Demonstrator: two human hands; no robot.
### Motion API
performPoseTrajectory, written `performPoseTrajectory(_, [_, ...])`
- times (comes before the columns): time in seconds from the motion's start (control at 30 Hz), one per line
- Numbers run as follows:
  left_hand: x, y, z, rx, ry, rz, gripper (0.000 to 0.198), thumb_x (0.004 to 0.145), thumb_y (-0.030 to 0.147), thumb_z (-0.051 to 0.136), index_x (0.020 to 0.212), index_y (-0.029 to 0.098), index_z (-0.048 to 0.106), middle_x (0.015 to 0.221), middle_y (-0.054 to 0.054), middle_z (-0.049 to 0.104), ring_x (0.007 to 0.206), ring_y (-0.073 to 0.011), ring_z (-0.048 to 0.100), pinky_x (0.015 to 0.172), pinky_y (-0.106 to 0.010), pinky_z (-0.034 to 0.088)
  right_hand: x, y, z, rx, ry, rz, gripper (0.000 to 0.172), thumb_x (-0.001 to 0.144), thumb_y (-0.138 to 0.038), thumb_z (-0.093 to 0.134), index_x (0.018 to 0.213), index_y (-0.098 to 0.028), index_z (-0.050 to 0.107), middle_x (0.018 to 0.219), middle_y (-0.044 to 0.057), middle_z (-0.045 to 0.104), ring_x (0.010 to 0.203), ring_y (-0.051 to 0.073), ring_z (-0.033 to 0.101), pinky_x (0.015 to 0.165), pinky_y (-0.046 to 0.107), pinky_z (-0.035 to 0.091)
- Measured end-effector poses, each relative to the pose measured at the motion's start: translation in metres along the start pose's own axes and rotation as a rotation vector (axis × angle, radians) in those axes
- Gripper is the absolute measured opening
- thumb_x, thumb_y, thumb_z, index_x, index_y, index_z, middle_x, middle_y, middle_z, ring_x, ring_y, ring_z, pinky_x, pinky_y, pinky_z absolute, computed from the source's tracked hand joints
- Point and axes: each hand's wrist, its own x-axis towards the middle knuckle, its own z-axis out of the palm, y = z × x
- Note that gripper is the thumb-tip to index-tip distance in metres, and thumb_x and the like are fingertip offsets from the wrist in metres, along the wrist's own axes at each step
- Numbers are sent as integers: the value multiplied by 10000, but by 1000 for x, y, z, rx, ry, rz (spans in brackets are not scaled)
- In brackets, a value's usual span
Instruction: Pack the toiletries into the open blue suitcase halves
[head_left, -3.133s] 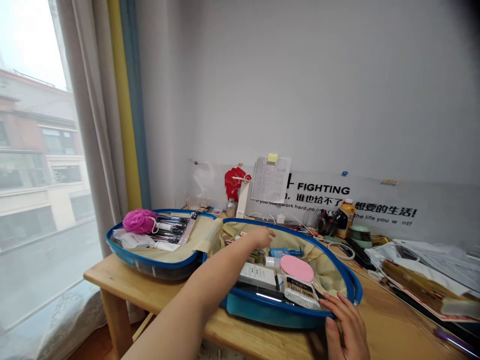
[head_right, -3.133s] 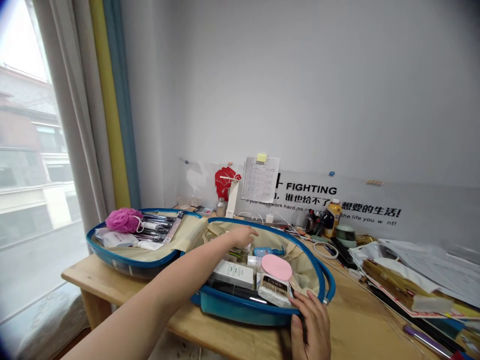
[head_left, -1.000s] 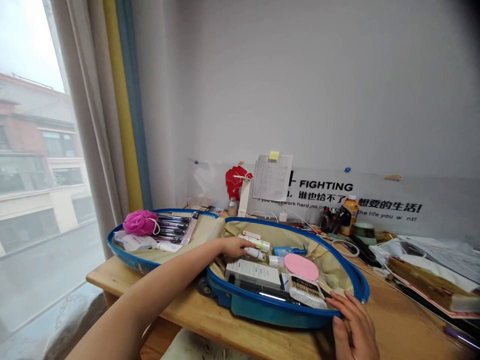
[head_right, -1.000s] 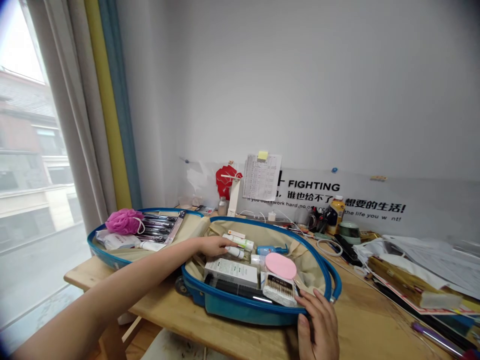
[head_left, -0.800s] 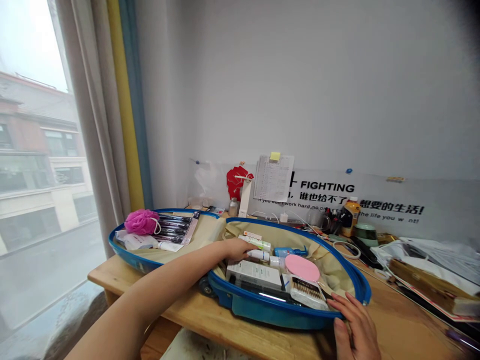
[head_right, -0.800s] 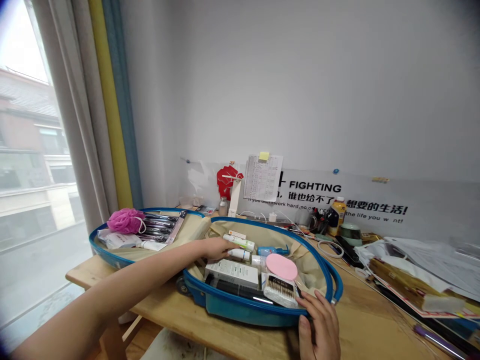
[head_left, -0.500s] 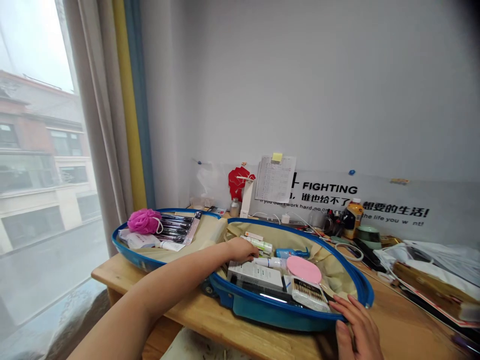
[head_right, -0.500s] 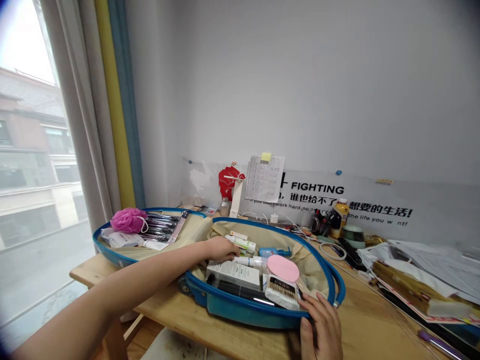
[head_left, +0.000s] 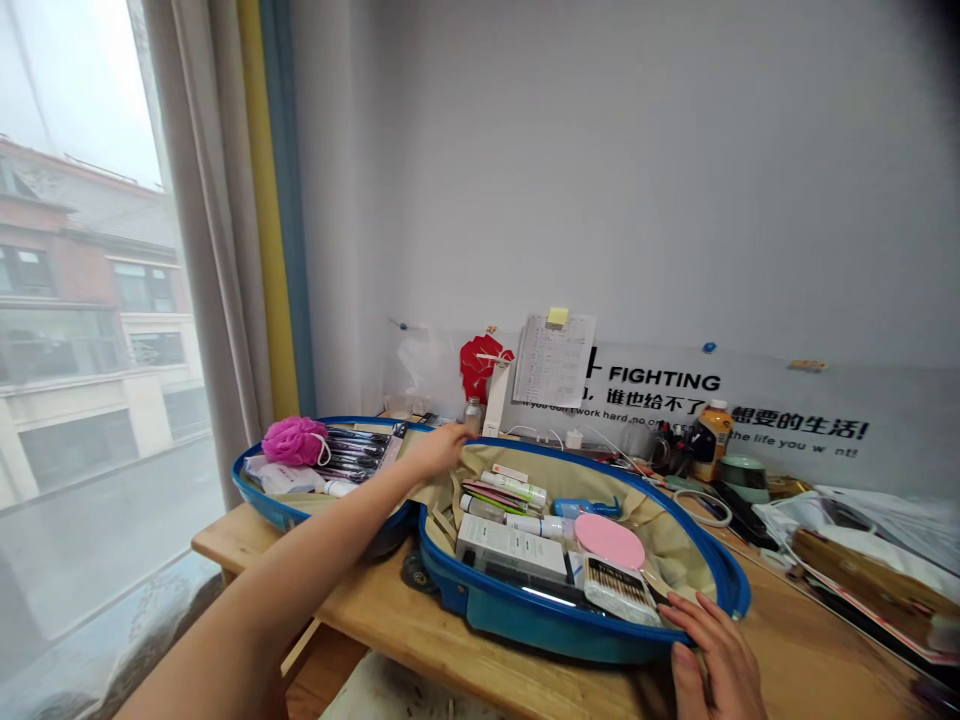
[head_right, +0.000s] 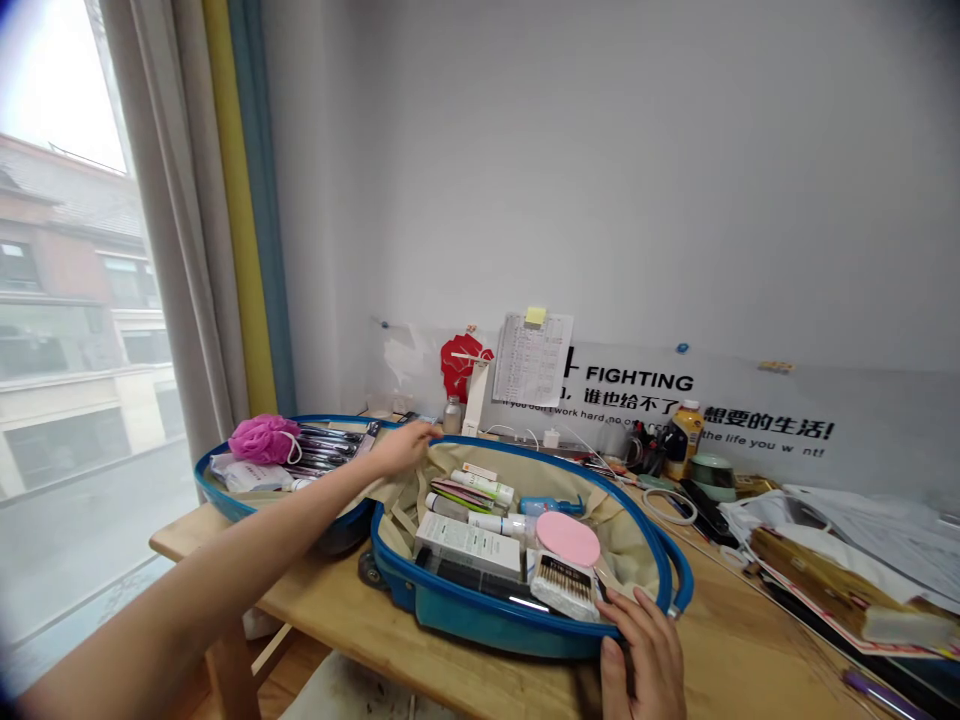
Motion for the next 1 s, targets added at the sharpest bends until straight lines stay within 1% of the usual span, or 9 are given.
performPoseTrajectory(0.1, [-22, -59, -8, 102, -147, -184, 340, 914, 368, 539, 1186, 164, 553, 1206, -89, 579, 1048, -207, 585, 902, -440, 498, -1, 1, 1, 5, -5, 7, 258, 931, -354, 390, 1037, -218, 582, 1028, 84, 647, 1116, 269, 544, 951, 455, 410])
performPoseTrajectory(0.2, [-51, -109, -3, 192, -332, -284, 303, 900, 355, 567, 1126, 154, 579, 1134, -74, 604, 988, -189, 602, 854, -410, 521, 0, 2, 2, 1, 2, -6, 258, 930, -354, 391, 1038, -218, 582, 1025, 81, 645, 1118, 267, 543, 956, 453, 405])
performPoseTrajectory(0.3, [-73, -137, 10, 255, -458, -336, 296, 894, 348, 577, 1119, 154, 582, 1131, -72, 605, 989, -189, 602, 853, -407, 522, 1, 1, 1, -3, 7, -17, 256, 933, -354, 386, 1032, -215, 577, 1007, 80, 645, 1115, 265, 543, 955, 449, 405])
performPoseTrajectory(0.4, [-84, -150, 23, 293, -507, -372, 316, 889, 346, 586, 1142, 156, 573, 1158, -76, 595, 1017, -200, 595, 867, -419, 516, 4, -1, -1, -16, 5, -38, 258, 939, -350, 375, 1035, -210, 568, 1003, 84, 639, 1105, 263, 540, 936, 437, 413])
performPoseTrajectory(0.57, [-88, -152, 29, 309, -478, -411, 327, 889, 344, 584, 1159, 158, 566, 1182, -80, 585, 1043, -208, 586, 888, -434, 506, 6, -4, -1, -37, 5, -56, 254, 945, -329, 358, 1034, -204, 560, 1002, 86, 624, 1096, 252, 535, 924, 416, 413])
performPoseTrajectory(0.67, [-87, -147, 19, 281, -422, -428, 335, 892, 345, 581, 1168, 156, 558, 1165, -79, 592, 1014, -200, 597, 867, -421, 517, 6, -3, 1, -35, 13, -55, 248, 943, -326, 364, 1030, -201, 559, 1003, 90, 622, 1106, 256, 529, 921, 418, 414])
performPoseTrajectory(0.77, [-79, -135, 3, 235, -307, -418, 361, 901, 364, 563, 1196, 157, 539, 1150, -80, 597, 988, -196, 605, 857, -419, 519, 4, -1, 2, -34, 5, -45, 244, 939, -330, 372, 1031, -206, 560, 1000, 89, 628, 1116, 265, 529, 926, 434, 414])
performPoseTrajectory(0.87, [-62, -110, -12, 182, -166, -362, 413, 925, 409, 508, 1257, 164, 496, 1172, -91, 590, 1001, -203, 604, 876, -436, 507, 2, 2, 2, -31, -6, -39, 255, 939, -339, 369, 1032, -208, 567, 1006, 92, 635, 1114, 270, 535, 931, 447, 415])
performPoseTrajectory(1.0, [-34, -54, -16, 107, -82, -183, 476, 936, 439, 464, 1328, 171, 429, 1194, -107, 601, 1039, -215, 605, 899, -430, 489, 0, 4, 1, -23, -14, -20, 267, 936, -352, 374, 1036, -211, 578, 1019, 92, 645, 1121, 274, 541, 935, 459, 418])
